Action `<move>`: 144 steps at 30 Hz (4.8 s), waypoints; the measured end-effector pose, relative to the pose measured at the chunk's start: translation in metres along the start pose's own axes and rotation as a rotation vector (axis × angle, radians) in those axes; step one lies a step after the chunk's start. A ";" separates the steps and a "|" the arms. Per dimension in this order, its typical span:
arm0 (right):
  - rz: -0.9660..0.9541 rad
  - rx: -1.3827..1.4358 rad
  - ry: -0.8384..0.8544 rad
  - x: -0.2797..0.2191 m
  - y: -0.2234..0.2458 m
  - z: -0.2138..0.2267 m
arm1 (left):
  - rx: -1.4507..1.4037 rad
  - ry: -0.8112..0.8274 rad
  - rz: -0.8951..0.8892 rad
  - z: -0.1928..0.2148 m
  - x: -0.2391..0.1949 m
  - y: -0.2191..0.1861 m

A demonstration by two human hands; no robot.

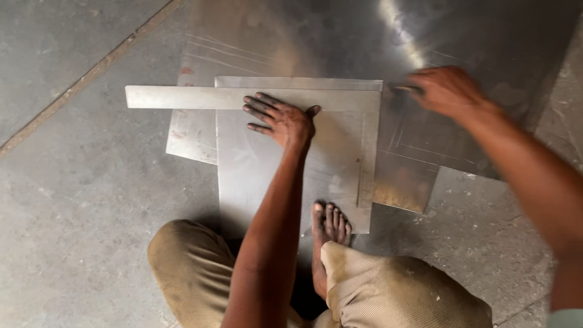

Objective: The person uses a square ruler and a yellow marker to draw straight lines on several metal sheets. They position the ruler across the sheets and mark along the edge multiple times.

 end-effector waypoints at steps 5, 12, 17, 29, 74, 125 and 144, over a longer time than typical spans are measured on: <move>0.140 0.236 -0.153 0.056 0.073 -0.010 | 0.014 0.046 0.014 -0.004 0.001 0.001; 0.079 0.061 -0.066 0.015 0.027 -0.024 | -0.016 0.013 -0.024 -0.008 0.003 0.002; -0.227 0.233 -0.095 -0.044 0.010 -0.029 | 0.037 -0.013 -0.069 0.000 -0.002 -0.003; -0.616 0.669 -0.387 -0.215 0.184 -0.101 | 0.329 -0.126 -0.926 0.046 0.001 0.043; -0.416 0.874 -0.687 -0.104 0.052 -0.028 | 0.313 0.041 -0.967 0.075 0.078 0.027; -0.317 0.774 -0.487 -0.046 0.086 -0.023 | 0.362 0.050 -0.934 0.136 0.103 0.101; -0.233 0.504 -0.344 -0.039 0.089 -0.033 | 0.360 0.252 -0.601 0.129 0.108 0.080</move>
Point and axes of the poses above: each hand's wrist, its own x-axis towards the middle knuckle, its own z-axis out of the back of the hand, y = z × x, the point moved 8 cm from there along x, towards the middle knuckle, and after that the axes turned 5 degrees about -z, right-handed, at the moved point
